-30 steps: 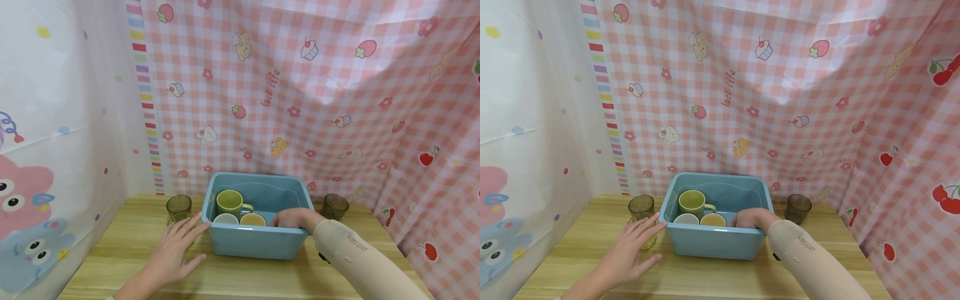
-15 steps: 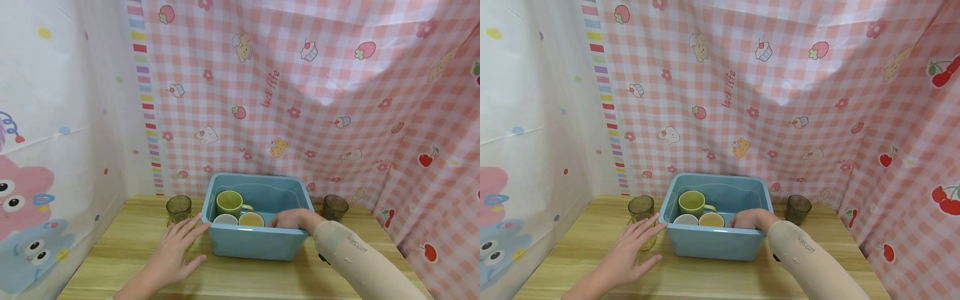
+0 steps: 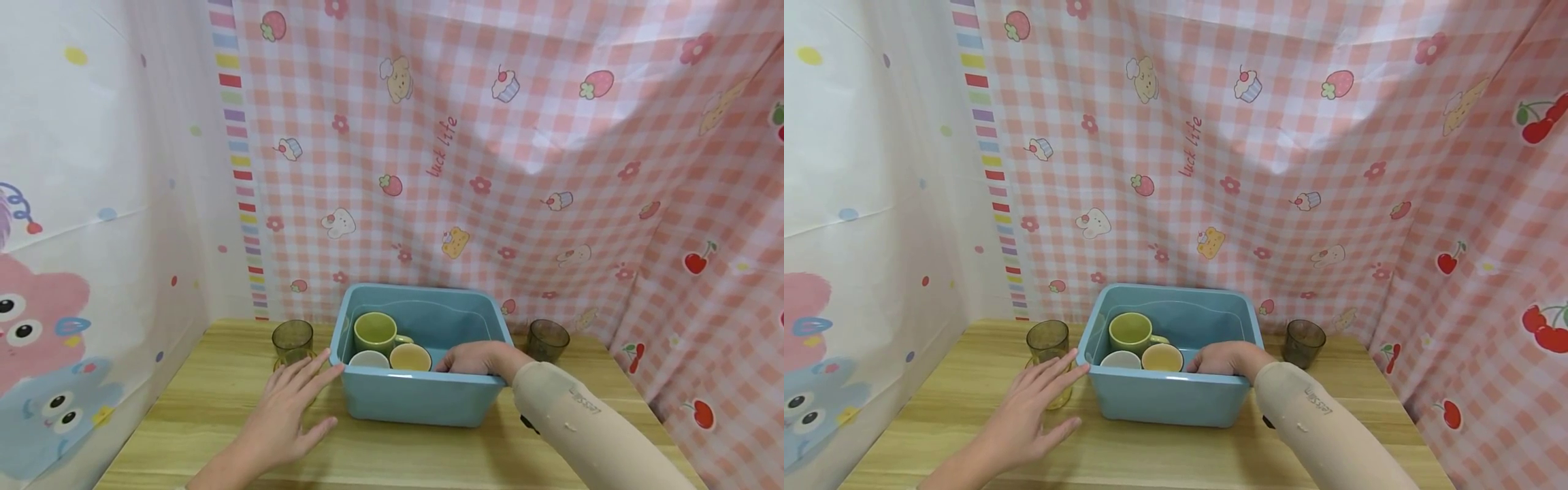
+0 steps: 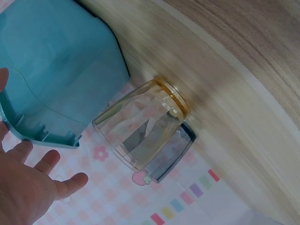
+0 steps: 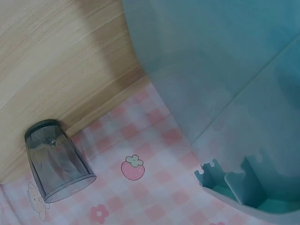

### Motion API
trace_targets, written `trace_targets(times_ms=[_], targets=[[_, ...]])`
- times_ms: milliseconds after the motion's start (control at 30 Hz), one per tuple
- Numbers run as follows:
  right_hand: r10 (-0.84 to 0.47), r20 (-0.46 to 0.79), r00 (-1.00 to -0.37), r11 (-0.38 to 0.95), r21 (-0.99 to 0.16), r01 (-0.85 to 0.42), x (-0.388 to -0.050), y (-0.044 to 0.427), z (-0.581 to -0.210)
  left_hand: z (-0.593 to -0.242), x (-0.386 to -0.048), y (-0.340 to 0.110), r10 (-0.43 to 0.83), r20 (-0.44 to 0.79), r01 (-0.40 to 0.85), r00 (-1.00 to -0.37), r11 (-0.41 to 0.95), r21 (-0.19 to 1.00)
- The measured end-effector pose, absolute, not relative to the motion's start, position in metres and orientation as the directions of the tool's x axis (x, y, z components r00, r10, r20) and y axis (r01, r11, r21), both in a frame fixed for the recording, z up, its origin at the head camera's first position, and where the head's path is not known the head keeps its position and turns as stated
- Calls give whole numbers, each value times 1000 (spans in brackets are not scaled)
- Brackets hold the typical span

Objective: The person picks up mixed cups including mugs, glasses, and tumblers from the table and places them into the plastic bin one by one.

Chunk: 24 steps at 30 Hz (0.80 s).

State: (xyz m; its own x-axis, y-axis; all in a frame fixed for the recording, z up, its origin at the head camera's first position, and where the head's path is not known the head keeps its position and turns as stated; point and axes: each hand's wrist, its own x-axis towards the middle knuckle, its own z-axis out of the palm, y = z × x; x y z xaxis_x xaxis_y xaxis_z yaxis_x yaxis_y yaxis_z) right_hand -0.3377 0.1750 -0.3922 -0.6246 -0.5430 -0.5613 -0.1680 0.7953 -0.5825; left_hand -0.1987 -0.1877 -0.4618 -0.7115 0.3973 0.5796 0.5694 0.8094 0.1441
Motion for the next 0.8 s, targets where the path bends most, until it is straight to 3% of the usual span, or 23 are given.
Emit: trace_targets(times_ms=[233, 467, 800], targets=[[-505, -542, -672, 810, -566, -152, -335, 176, -389, -462, -199, -187, 396, 576, 568, -715, 809, 150], [-510, -461, -726, 809, -544, -223, -334, 183, -376, -462, -199, -188, 399, 581, 575, -709, 804, 150], [-535, -182, -825, 694, -651, -307, -333, 206, -362, -463, -199, -187, 386, 573, 562, -723, 811, 163]])
